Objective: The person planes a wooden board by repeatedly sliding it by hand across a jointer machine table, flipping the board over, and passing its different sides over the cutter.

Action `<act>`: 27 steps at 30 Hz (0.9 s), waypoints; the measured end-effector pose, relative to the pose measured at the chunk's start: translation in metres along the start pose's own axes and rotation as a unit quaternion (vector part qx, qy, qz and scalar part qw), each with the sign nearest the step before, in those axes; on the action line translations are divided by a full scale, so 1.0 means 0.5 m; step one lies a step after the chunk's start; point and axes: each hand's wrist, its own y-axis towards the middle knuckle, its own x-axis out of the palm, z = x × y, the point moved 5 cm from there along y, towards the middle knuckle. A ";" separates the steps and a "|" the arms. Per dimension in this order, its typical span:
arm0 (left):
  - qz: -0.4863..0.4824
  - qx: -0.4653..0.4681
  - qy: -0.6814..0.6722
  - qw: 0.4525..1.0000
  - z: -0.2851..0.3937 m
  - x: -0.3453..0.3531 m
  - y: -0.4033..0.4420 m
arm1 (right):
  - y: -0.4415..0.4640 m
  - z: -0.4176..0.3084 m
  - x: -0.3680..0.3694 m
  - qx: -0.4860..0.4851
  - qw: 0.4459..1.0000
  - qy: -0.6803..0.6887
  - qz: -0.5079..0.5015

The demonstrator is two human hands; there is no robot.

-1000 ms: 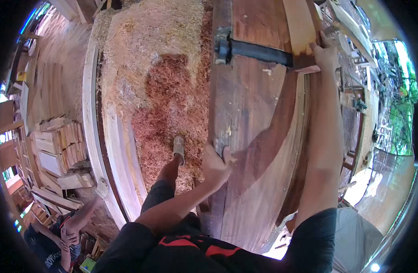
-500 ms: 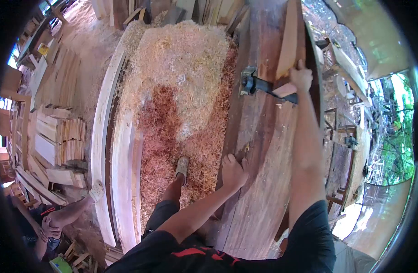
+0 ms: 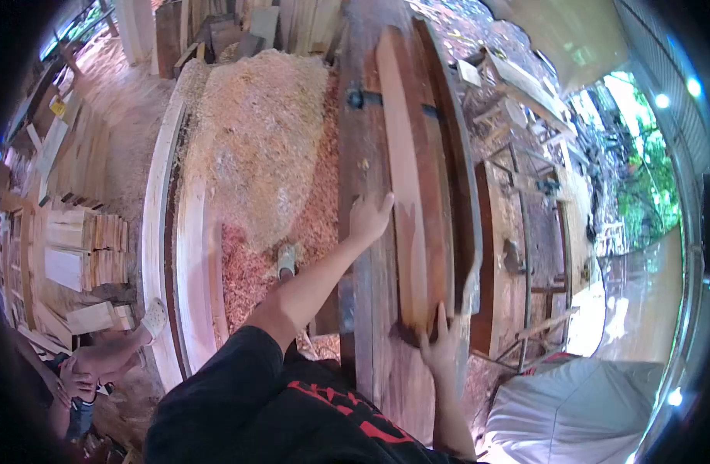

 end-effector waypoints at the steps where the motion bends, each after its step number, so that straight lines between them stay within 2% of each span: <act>1: -0.030 -0.036 -0.041 0.998 0.012 0.025 -0.038 | -0.112 0.017 -0.018 0.043 0.998 0.041 -0.018; 2: -0.059 -0.072 -0.080 0.992 0.027 0.051 -0.079 | -0.225 0.040 -0.031 0.042 0.998 0.046 -0.018; 4: -0.227 -0.155 -0.086 0.958 0.158 0.052 -0.257 | -0.417 0.047 -0.075 0.097 0.993 0.039 -0.048; 6: -0.197 -0.123 -0.047 0.972 0.125 0.122 -0.435 | -0.590 0.078 -0.106 0.127 0.987 -0.015 -0.093; 7: -0.181 -0.108 -0.027 0.977 0.110 0.156 -0.525 | -0.661 0.094 -0.115 0.111 0.993 -0.018 -0.035; 8: -0.262 -0.135 -0.038 0.955 0.158 0.126 -0.573 | -0.720 0.113 -0.115 0.095 0.995 -0.018 0.028; 9: -0.261 -0.090 -0.001 0.961 0.128 0.169 -0.614 | -0.774 0.154 -0.115 0.099 0.995 0.015 0.020; 11: -0.247 -0.050 0.007 0.968 0.120 0.225 -0.651 | -0.824 0.194 -0.119 0.148 0.989 -0.008 -0.019; 17: -0.218 -0.003 -0.018 0.976 0.152 0.289 -0.557 | -0.734 0.194 -0.112 0.138 0.989 -0.044 0.019; 20: -0.251 -0.016 -0.036 0.967 0.162 0.322 -0.475 | -0.659 0.189 -0.109 0.179 0.984 -0.021 0.002; 27: -0.295 -0.023 -0.016 0.955 0.203 0.340 -0.300 | -0.498 0.213 -0.092 0.166 0.986 -0.009 0.009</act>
